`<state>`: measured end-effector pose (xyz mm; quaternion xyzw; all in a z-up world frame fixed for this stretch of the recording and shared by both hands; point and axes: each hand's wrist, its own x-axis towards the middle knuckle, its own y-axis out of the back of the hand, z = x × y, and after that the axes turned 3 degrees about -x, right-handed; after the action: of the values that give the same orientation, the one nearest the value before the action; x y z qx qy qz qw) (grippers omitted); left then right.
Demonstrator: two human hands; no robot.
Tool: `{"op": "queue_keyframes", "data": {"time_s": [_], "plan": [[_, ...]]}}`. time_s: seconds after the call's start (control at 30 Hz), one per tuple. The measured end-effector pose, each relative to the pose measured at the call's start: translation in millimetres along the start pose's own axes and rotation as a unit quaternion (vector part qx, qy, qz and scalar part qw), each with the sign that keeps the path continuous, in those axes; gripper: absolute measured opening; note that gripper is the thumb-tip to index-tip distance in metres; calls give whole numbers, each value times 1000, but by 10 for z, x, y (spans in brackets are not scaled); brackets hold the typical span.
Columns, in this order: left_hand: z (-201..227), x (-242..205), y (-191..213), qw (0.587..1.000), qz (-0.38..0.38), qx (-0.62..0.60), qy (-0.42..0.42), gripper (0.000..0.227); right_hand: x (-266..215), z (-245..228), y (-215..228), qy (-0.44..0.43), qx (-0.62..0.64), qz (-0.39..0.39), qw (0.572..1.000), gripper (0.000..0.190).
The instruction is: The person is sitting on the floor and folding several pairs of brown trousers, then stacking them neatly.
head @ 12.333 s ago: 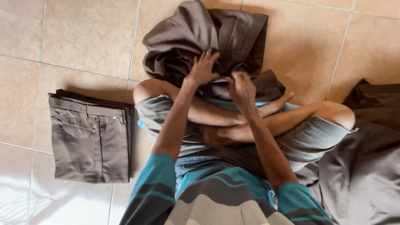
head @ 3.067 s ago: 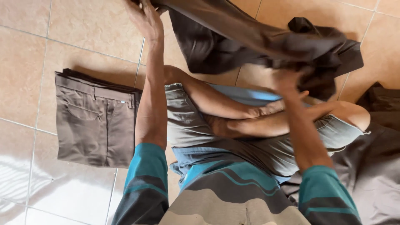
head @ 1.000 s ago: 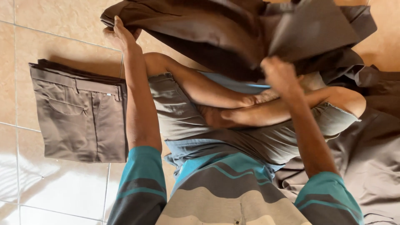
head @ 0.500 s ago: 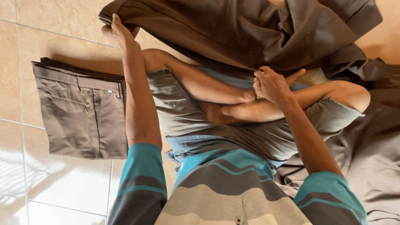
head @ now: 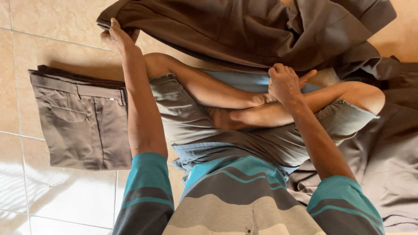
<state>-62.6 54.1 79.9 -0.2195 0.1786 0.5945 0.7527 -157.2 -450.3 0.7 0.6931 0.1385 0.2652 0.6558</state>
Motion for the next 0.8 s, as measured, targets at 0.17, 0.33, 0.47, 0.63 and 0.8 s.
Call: {"op": "queue_keyframes", "data": {"time_s": [0.17, 0.33, 0.47, 0.63, 0.8], "plan": [[51, -73, 20, 1000, 2, -12, 11, 52, 285, 159, 446, -56, 17, 119, 991, 16], [56, -81, -5, 1000, -4, -1, 18, 47, 145, 343, 153, -64, -64, 42, 995, 24], [90, -119, 38, 1000, 10, -18, 15, 52, 269, 299, 437, -61, -37, 183, 980, 14], [157, -167, 36, 999, 26, -5, 42, 38, 293, 312, 601, -54, -74, 234, 968, 6], [-125, 185, 28, 986, 11, 160, -41, 19, 387, 278, 761, -26, -64, 253, 965, 8]]}}
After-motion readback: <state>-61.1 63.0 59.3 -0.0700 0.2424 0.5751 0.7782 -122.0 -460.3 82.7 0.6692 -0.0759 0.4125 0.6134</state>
